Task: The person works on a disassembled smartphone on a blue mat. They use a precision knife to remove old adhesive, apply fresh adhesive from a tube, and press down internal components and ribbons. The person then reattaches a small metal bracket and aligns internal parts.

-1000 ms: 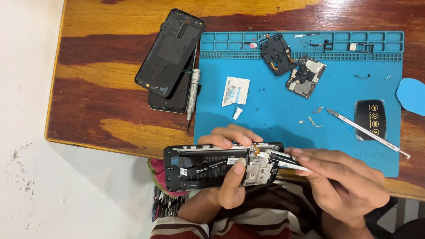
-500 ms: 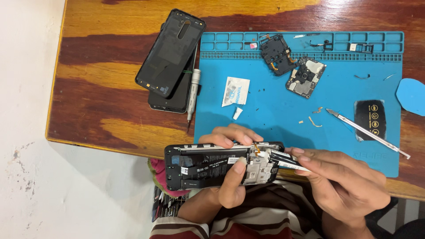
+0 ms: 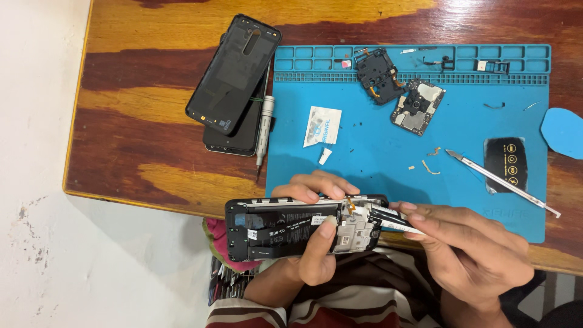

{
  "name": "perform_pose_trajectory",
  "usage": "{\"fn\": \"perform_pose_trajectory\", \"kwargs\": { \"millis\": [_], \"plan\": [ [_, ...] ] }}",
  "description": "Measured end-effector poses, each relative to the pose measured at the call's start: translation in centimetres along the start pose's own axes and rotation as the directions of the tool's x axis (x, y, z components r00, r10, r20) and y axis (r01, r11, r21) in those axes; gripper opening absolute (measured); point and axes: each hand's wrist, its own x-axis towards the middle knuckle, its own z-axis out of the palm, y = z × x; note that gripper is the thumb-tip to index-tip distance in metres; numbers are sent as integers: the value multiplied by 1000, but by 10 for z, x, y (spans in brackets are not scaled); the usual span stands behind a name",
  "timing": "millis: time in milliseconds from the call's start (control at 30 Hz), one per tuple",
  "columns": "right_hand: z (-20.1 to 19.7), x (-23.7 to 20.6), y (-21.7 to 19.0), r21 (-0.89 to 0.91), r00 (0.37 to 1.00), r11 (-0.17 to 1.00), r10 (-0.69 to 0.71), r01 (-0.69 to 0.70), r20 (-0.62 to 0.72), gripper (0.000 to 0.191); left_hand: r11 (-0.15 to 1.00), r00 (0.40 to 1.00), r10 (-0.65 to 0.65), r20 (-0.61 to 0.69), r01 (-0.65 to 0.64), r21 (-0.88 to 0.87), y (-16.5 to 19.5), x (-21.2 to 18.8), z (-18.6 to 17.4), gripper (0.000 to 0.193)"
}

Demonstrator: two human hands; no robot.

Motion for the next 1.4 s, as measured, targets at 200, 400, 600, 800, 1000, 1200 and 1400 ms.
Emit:
{"fn": "perform_pose_trajectory", "kwargs": {
  "millis": [200,400,600,800,1000,1200,1400],
  "plan": [
    [0,0,0,-11,1000,1000,-7,7,1,8,1000,1000,1,-3,-1,-3,0,0,0,36],
    [0,0,1,4,1000,1000,-15,15,-11,6,1000,1000,27,-4,-27,9,-2,1,1,37],
    [-2,-1,4,12,1000,1000,-29,29,8,4,1000,1000,27,-14,-27,6,-2,1,2,37],
    [-3,1,6,25,999,998,-52,51,17,5,1000,1000,11,-11,-11,13,-1,1,3,36],
    [-10,-12,8,-35,998,997,67,-67,-5,5,1000,1000,-3,-20,3,18,2,1,3,36],
    [-47,-26,55,-3,995,1000,2,-3,-102,16,998,995,62,-81,-64,-21,-2,3,7,35],
    [-72,-33,76,85,912,944,331,-319,-244,17,998,996,48,-82,-51,-30,-6,2,9,36]
  ]
}}
